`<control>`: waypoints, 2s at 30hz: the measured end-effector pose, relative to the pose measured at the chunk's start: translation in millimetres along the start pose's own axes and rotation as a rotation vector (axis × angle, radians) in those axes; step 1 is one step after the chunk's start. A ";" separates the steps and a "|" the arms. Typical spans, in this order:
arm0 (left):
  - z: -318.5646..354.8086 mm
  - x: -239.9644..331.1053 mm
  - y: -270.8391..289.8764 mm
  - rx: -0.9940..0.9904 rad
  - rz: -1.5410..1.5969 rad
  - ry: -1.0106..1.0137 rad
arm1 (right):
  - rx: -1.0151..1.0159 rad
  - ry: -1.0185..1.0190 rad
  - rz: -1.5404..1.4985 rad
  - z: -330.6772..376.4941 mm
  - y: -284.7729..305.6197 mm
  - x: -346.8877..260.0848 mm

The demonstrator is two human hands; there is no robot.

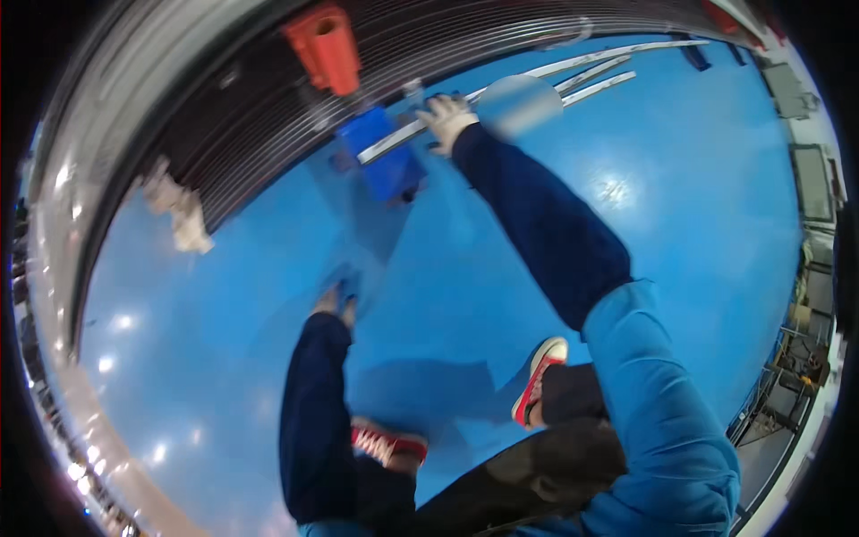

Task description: Wiping and scraping metal slats on a large circular fabrication structure.

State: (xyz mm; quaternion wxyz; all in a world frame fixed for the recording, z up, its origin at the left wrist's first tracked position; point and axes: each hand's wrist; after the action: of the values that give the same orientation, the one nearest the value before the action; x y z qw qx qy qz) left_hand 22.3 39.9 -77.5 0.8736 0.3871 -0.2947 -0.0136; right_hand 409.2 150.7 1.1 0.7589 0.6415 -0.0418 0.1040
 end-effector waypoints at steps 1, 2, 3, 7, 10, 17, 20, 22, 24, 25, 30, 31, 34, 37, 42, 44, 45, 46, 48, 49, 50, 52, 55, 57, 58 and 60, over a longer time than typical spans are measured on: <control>-47.2 -9.4 -24.1 0.103 0.152 0.019 | 0.045 0.021 0.030 -20.6 -24.6 -3.3; -47.5 -88.0 -18.4 0.197 0.317 0.050 | 0.083 -0.025 0.049 -36.0 -49.1 -5.0; -38.2 -160.6 0.4 0.293 0.489 0.095 | 0.122 -0.054 0.064 -38.0 -59.7 -7.5; -73.7 -132.9 46.0 0.361 1.291 0.474 | 0.411 0.017 0.063 -23.1 -94.7 -5.2; -81.5 -146.0 69.6 0.347 1.418 0.411 | 0.452 0.046 0.071 4.3 -99.4 -11.2; -116.6 -107.6 58.7 0.413 1.091 0.375 | 0.438 0.243 0.111 80.7 -119.7 -43.5; -115.2 -78.2 63.7 0.354 0.988 0.299 | 0.437 0.401 0.061 110.8 -117.7 -73.2; -107.7 -57.3 67.0 0.319 0.921 0.254 | 0.510 0.462 0.069 131.6 -117.0 -95.3; -90.5 -49.3 68.4 0.302 0.859 0.235 | 0.550 0.492 0.083 149.0 -104.0 -117.2; -83.0 -48.7 67.6 0.294 0.831 0.230 | 0.506 0.524 0.067 158.0 -92.7 -125.8; -66.6 -27.7 79.8 0.298 0.863 0.268 | 0.388 0.631 -0.054 191.8 -74.8 -166.5; -59.1 -26.5 85.2 0.304 0.876 0.253 | 0.300 0.630 -0.136 198.9 -65.0 -176.2; -63.1 -56.6 84.7 0.396 0.799 0.194 | 0.342 0.671 -0.116 213.4 -54.3 -207.4; -57.6 -55.4 83.3 0.500 0.796 0.114 | 0.434 0.700 -0.067 224.2 -45.5 -232.6; -98.9 -93.6 43.1 0.577 0.647 -0.109 | 0.424 0.825 -0.011 249.4 -62.9 -282.7; -101.0 -93.0 29.0 0.638 0.506 -0.054 | 0.407 0.854 0.030 255.9 -82.9 -303.9; -88.5 -71.1 28.1 0.594 0.498 -0.001 | 0.376 0.799 0.038 255.2 -93.3 -310.1; -75.9 -59.9 28.7 0.636 0.416 0.004 | 0.351 0.751 0.053 255.5 -99.3 -312.6; -50.2 -34.6 31.4 0.590 0.347 0.107 | 0.366 0.729 0.046 245.4 -109.5 -298.8; -40.8 -18.8 8.1 0.591 0.402 0.143 | 0.273 0.766 0.031 255.0 -111.2 -257.3; -36.1 -15.9 10.0 0.618 0.319 0.200 | 0.265 0.749 0.031 246.5 -117.7 -239.3; -44.0 -14.2 8.3 0.625 0.263 0.219 | 0.259 0.701 0.052 238.0 -137.6 -204.3; -62.6 -34.1 5.4 0.619 0.262 0.187 | 0.248 0.627 0.008 222.4 -157.8 -164.0; -77.4 -53.8 -1.2 0.648 0.242 0.162 | 0.259 0.566 0.050 217.4 -168.0 -155.2; -77.1 -45.1 1.5 0.641 0.236 0.068 | 0.360 0.611 0.004 212.2 -176.4 -152.9; -92.3 -84.7 -13.4 0.659 0.414 -0.051 | 0.244 0.644 -0.036 194.0 -180.9 -164.8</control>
State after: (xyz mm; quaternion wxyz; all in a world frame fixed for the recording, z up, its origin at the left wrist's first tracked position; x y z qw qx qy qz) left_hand 3.6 113.5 -178.0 0.6791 0.5786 -0.3770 0.2488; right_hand 300.4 -85.2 -172.2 0.6526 0.6623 0.2239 0.2921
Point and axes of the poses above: each hand's wrist, its own z-axis away from the middle knuckle, its own y-axis out of the back of the hand, x = y × z, and after that the axes turned 2 degrees about -x, right-handed
